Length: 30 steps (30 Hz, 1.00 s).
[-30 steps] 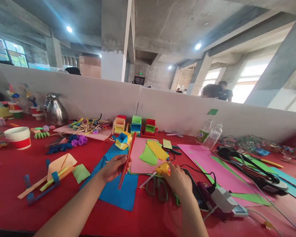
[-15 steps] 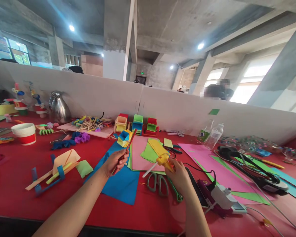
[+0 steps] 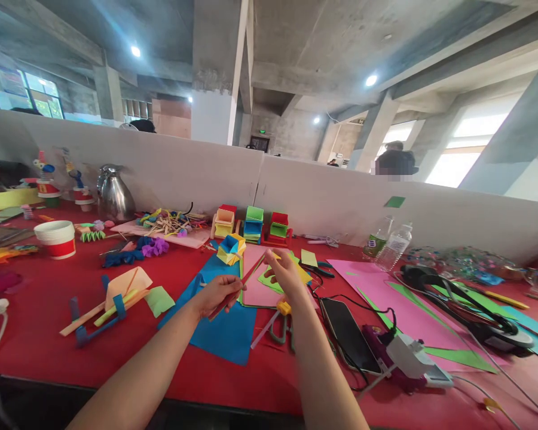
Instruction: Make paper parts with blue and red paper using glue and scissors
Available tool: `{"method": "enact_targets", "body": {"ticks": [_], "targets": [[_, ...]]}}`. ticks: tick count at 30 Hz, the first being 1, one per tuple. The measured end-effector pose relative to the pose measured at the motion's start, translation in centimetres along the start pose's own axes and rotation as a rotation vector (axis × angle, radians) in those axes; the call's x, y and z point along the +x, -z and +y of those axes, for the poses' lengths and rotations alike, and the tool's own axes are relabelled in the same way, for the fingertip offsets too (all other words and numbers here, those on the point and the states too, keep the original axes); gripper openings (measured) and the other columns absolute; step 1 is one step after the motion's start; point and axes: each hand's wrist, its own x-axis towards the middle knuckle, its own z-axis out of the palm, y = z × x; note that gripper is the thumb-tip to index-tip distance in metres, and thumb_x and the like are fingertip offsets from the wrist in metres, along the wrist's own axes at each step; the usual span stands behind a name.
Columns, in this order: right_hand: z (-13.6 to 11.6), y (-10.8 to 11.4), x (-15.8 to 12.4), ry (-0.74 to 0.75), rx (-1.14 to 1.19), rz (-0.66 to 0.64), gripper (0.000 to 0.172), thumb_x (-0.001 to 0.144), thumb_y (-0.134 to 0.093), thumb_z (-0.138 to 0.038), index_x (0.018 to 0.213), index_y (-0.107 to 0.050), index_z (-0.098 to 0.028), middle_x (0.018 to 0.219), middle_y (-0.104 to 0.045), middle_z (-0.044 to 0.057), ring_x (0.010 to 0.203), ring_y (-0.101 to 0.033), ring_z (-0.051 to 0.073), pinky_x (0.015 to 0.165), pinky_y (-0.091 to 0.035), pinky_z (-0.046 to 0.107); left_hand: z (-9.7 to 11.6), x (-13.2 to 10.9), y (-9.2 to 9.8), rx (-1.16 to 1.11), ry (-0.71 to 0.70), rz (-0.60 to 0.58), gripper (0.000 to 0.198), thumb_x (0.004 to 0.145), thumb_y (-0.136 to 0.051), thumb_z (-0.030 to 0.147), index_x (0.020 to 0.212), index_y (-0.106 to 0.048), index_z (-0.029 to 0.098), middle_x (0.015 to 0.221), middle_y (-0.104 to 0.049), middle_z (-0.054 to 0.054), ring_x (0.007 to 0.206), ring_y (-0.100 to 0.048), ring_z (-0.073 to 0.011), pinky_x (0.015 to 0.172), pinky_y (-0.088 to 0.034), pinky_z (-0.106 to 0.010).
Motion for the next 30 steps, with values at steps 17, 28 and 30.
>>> {"method": "enact_targets", "body": {"ticks": [17, 28, 30], "targets": [[4.6, -4.4, -0.1, -0.171, 0.556, -0.030, 0.020, 0.062, -0.071, -0.027, 0.065, -0.054, -0.017, 0.053, -0.058, -0.004, 0.051, -0.058, 0.008, 0.054, -0.052, 0.017, 0.4, 0.4, -0.3, -0.298, -0.369, 0.319, 0.027, 0.060, -0.075, 0.027, 0.082, -0.065, 0.014, 0.068, -0.062, 0.002, 0.061, -0.056, -0.0070, 0.058, -0.046, -0.017], [4.3, -4.0, -3.8, 0.029, 0.061, -0.335, 0.022, 0.067, -0.066, -0.035, 0.073, -0.060, -0.014, 0.048, -0.051, -0.006, 0.044, -0.045, 0.007, 0.044, -0.035, 0.018, 0.8, 0.5, -0.3, -0.189, -0.327, 0.438, 0.027, 0.059, -0.074, 0.035, 0.070, -0.062, 0.014, 0.068, -0.063, 0.000, 0.066, -0.058, -0.0128, 0.065, -0.046, -0.025], [4.6, -4.2, -3.9, 0.070, -0.041, -0.314, 0.020, 0.068, -0.063, -0.034, 0.073, -0.059, -0.015, 0.048, -0.050, -0.006, 0.045, -0.045, 0.008, 0.045, -0.034, 0.020, 0.6, 0.5, -0.3, -0.176, -0.306, 0.421, 0.026, 0.059, -0.073, 0.035, 0.071, -0.062, 0.014, 0.070, -0.064, 0.001, 0.067, -0.059, -0.0127, 0.067, -0.047, -0.026]]}}
